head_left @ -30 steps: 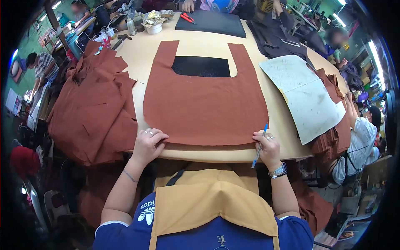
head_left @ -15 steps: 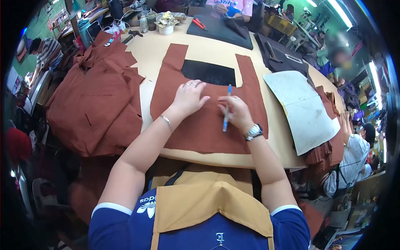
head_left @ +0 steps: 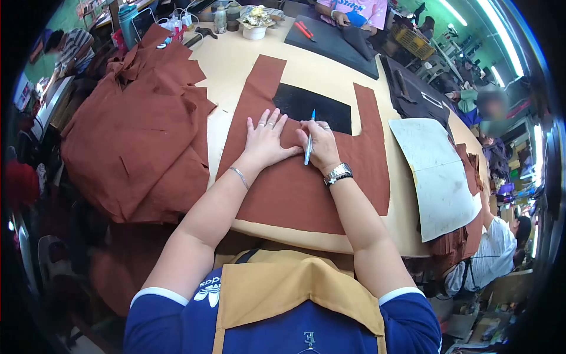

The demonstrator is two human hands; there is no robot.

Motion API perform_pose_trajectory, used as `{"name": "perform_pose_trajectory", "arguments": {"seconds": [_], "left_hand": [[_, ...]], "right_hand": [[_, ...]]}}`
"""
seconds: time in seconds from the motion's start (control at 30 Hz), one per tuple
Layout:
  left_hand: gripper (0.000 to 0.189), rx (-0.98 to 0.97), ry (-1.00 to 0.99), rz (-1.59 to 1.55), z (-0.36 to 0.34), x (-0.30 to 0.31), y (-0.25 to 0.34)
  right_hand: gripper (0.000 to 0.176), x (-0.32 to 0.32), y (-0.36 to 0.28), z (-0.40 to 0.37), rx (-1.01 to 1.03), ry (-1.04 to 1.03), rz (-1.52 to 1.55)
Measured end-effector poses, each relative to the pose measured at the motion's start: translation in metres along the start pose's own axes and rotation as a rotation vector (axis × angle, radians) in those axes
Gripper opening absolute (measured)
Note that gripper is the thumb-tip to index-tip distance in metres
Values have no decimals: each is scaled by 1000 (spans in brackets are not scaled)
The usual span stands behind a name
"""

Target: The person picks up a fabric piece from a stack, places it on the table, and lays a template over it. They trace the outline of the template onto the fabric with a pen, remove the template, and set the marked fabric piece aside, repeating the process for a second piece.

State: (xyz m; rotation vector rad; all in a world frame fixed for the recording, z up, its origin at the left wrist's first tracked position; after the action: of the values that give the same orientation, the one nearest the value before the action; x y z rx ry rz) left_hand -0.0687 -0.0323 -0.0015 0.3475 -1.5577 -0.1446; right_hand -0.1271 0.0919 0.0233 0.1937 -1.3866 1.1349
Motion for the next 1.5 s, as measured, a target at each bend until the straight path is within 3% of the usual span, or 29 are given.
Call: {"name": "perform_pose_trajectory", "arguments": {"seconds": [0.1,0.3,0.47,0.6,0.73,0.87,1.0,1.13,1.23,1.4,1.5], "left_hand": [[101,-8,27,23,1,-3,-1],[102,10,-38,-27,2,0,-1],[101,10,-10,-8,2,-2,-2],[102,0,-6,-25,0,1,0],[102,-3,2,-14,0,-1,-2],[102,-10,3,-22,1,-2,-1],[102,-11,18,34,1,-5,-2],[101,-9,-2,-8,1,-2,-1],[100,-9,19,3,1,-5,-3],[98,-5,13,10,1,-2,-1],[97,-16,44,-1,2,-6,-3]], "right_hand": [[31,-6,-21,2,249,7,-140],[28,1,-10,0,80,77,-235],[27,-5,-25,2,226,61,-270],[27,1,-7,-1,-70,22,-397],[28,-4,-25,1,198,51,-277],[33,-1,-11,0,-1,46,-401],[30,-5,-25,1,205,49,-276],[31,-1,-11,1,-40,-2,-443],[34,-2,-16,-1,127,30,-312],[47,-6,-14,3,17,33,-362],[48,-3,-9,-2,61,2,-288]]}}
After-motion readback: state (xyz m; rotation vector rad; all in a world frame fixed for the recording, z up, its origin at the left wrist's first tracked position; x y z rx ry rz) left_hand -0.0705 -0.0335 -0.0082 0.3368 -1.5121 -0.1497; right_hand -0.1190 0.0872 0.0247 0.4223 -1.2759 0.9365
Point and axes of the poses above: each hand's wrist, its own z-axis towards the middle knuckle, its own x-axis out of the back of the hand, y = z × x, the point moved 8 cm from there along z, towards the middle knuckle, and after that the axes turned 7 degrees about -y, right-handed, at the moved point
